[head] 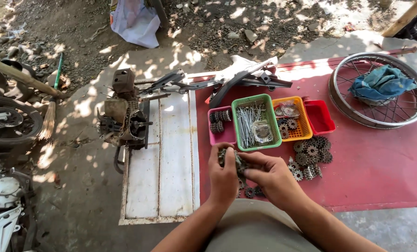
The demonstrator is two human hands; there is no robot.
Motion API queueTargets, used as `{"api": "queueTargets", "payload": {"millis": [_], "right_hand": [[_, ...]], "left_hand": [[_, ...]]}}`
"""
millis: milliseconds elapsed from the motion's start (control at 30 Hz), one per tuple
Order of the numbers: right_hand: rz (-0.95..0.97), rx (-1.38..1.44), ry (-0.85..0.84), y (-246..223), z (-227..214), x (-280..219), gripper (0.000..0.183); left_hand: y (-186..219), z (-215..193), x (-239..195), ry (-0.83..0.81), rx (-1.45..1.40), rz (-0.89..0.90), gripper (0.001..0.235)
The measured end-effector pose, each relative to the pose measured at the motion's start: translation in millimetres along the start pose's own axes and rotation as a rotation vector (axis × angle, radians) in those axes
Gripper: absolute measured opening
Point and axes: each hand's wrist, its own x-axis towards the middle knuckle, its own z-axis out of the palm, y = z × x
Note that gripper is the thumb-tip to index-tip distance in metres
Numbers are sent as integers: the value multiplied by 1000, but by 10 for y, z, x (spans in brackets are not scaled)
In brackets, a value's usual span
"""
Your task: The person sits on the floor and cleans small metal gears using a cloth. They pick up gears from a pile on a red mat, wipe them, and place them into a pink basket. The workspace includes several baskets of parts and a motorcycle engine nearby.
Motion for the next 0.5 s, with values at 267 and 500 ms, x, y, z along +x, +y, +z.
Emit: {"api": "queueTargets", "payload": {"millis": [267,500], "right_hand": [[-816,-864,49,63,63,124,36],[-972,-1065,22,42,191,-20,45]], "left_hand": [[163,-26,79,-88,-560,-435,30],[288,93,82,-61,-716,-616,80]]}}
